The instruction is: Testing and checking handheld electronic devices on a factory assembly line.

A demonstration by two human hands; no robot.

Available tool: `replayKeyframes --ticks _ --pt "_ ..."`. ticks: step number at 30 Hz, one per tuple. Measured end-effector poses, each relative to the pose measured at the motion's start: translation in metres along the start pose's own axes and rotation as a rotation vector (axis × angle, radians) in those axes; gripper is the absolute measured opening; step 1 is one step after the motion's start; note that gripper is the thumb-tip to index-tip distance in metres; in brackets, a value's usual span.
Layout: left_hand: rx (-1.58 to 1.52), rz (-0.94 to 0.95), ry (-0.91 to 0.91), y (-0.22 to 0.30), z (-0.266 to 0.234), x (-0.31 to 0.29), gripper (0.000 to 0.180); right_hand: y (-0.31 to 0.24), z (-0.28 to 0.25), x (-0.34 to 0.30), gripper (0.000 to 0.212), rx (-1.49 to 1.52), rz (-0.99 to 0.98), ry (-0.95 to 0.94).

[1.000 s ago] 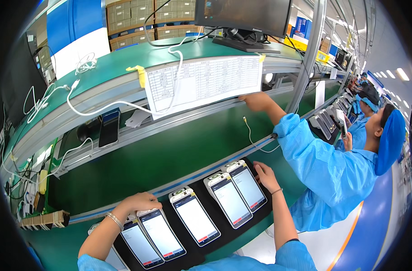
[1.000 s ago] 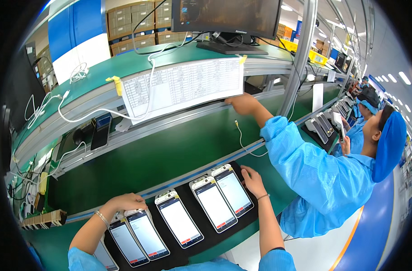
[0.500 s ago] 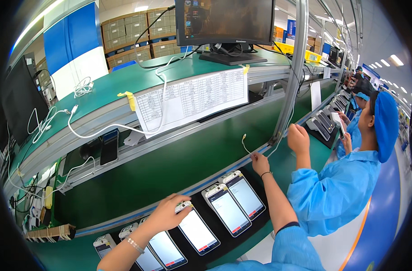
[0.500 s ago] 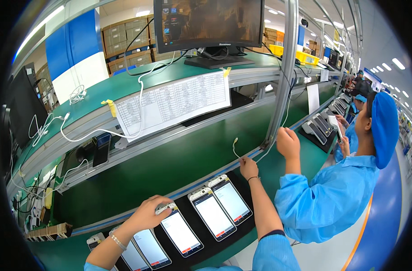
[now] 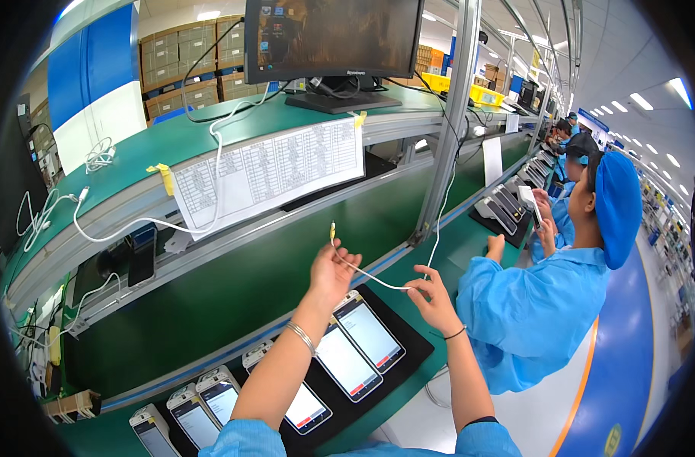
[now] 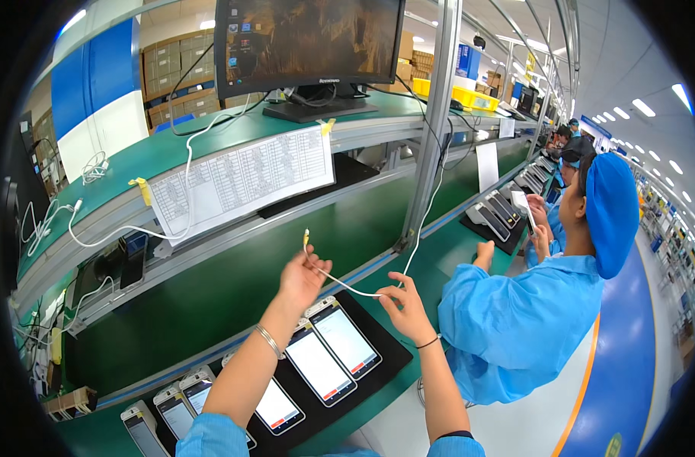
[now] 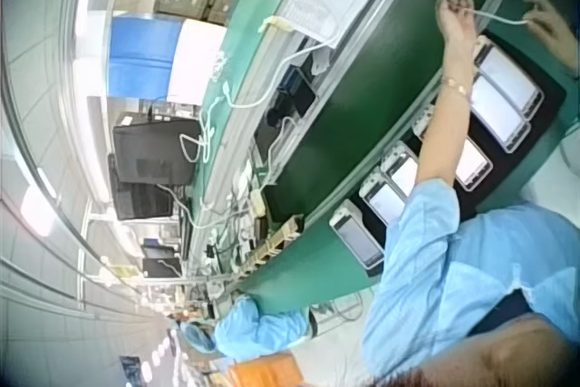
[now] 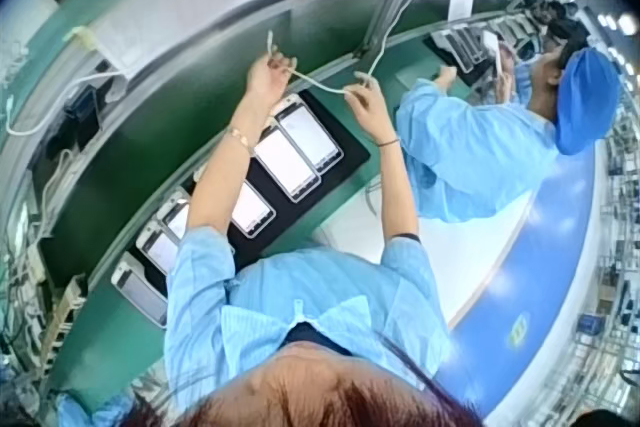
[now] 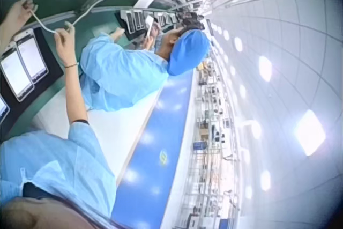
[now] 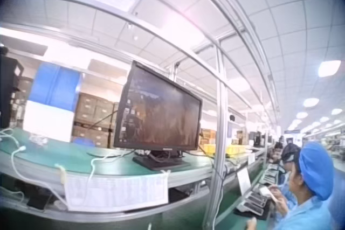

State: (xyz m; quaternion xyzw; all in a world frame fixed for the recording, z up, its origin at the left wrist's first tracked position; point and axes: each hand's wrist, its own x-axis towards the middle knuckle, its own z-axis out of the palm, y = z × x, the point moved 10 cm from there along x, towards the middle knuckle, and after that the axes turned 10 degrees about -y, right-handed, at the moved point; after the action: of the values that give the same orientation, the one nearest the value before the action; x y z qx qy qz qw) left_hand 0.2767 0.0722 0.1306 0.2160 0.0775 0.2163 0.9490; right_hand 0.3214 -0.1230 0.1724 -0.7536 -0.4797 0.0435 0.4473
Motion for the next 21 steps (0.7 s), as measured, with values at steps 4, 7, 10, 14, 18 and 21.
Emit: replayKeyframes --ticks 4,7,10,14,18,21 --pt "0.327 0.113 -0.124 0.033 0.019 -0.019 0.018 -0.021 0.002 -0.038 0.049 -0.431 -0.02 0.285" --pt "0.616 0.149 -0.18 0.051 0.017 -0.03 0.021 0.045 0.073 -0.054 0.059 0.303 0.319 -0.135" --pt "0.889 0.14 -0.239 0.051 0.022 -0.044 0.023 0.053 0.105 -0.048 0.057 0.473 0.406 -0.29" --pt "1.456 0.237 -0.353 0.035 0.039 -0.065 0.026 0.065 0.121 -0.043 0.053 0.655 0.509 -0.406" --pt "1.911 0.292 -0.526 0.011 0.023 -0.074 0.026 0.075 0.108 -0.045 0.051 0.767 0.523 -0.206" --pt "2.097 0.355 -0.527 -0.008 0.023 -0.077 0.029 0.094 0.089 -0.058 0.051 0.943 0.496 0.066"
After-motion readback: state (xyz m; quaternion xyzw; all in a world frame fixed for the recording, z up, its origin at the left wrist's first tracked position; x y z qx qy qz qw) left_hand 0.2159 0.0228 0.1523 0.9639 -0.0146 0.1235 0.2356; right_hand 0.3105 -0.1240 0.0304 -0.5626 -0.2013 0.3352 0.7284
